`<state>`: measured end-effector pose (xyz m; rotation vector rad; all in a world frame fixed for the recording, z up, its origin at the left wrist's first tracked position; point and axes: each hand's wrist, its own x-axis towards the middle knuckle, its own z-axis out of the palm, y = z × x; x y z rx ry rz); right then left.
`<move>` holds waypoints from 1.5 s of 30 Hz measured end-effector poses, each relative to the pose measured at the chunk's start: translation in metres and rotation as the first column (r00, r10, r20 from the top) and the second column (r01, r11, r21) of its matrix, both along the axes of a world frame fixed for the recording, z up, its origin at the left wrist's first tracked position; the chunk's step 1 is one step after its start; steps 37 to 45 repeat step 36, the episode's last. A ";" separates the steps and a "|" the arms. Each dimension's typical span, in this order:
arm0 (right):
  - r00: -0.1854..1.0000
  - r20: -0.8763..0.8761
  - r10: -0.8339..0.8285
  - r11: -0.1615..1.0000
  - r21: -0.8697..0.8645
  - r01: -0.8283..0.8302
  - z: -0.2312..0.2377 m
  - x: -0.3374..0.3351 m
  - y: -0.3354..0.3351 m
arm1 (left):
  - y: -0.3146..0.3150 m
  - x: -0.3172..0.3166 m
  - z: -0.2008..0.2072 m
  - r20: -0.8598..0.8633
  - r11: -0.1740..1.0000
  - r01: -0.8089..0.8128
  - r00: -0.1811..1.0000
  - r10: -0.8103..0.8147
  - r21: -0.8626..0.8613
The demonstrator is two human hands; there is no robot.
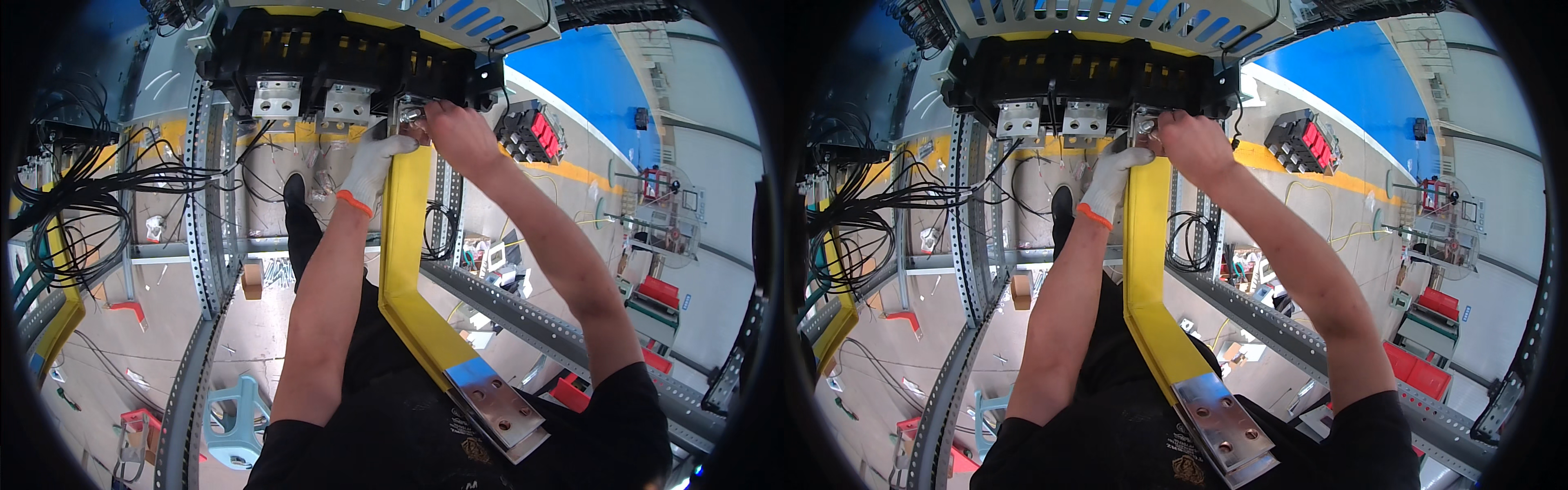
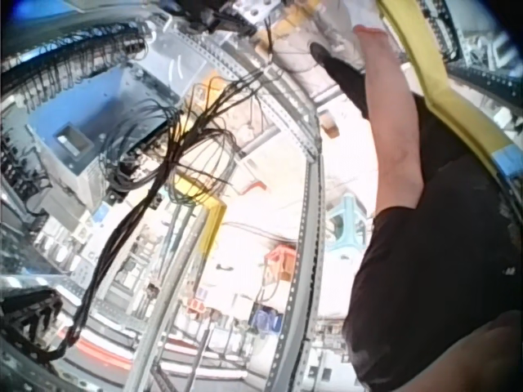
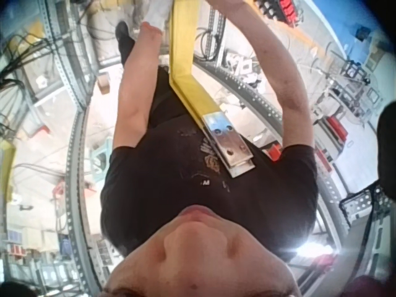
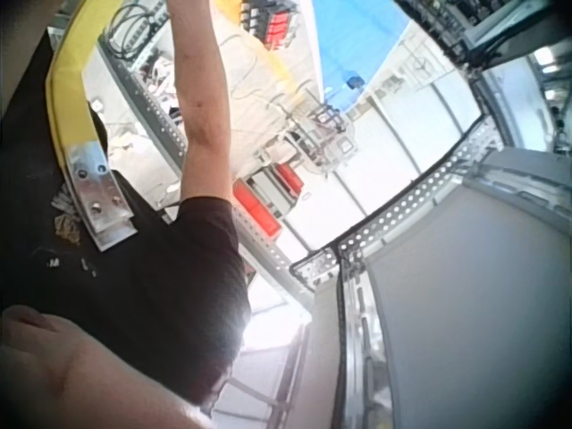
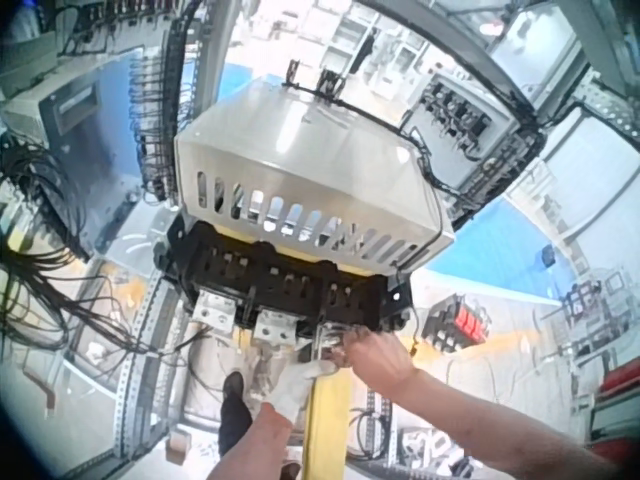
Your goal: The person installs a yellow metal bracket onto an electrical assembly, then retrieves bolts and washers from the floor and a nearby box. They attach the bracket to the assembly using the hardware, repeating the process for additional brackets.
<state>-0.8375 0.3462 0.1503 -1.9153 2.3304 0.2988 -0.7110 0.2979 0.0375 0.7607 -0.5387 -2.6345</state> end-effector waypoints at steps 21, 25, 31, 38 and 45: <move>0.558 0.812 -0.172 0.653 -0.330 0.682 -0.003 0.082 0.299 | 0.179 0.247 -0.041 0.238 0.647 -0.634 0.611 0.755 -0.424; 0.457 0.857 -0.237 0.732 -0.152 0.664 0.002 0.114 0.330 | 0.269 0.341 -0.005 0.158 0.428 -0.784 0.402 0.902 -0.449; 0.516 0.813 -0.272 0.883 -0.003 0.470 -0.016 0.135 0.346 | 0.360 0.461 0.121 0.089 0.191 -0.665 0.185 0.979 -0.722; 0.884 0.400 -0.240 0.961 0.223 0.160 -0.078 0.129 0.432 | 0.390 0.588 0.329 -0.515 -0.533 -0.132 0.526 0.677 -0.836; 0.884 0.400 -0.240 0.961 0.223 0.160 -0.078 0.129 0.432 | 0.390 0.588 0.329 -0.515 -0.533 -0.132 0.526 0.677 -0.836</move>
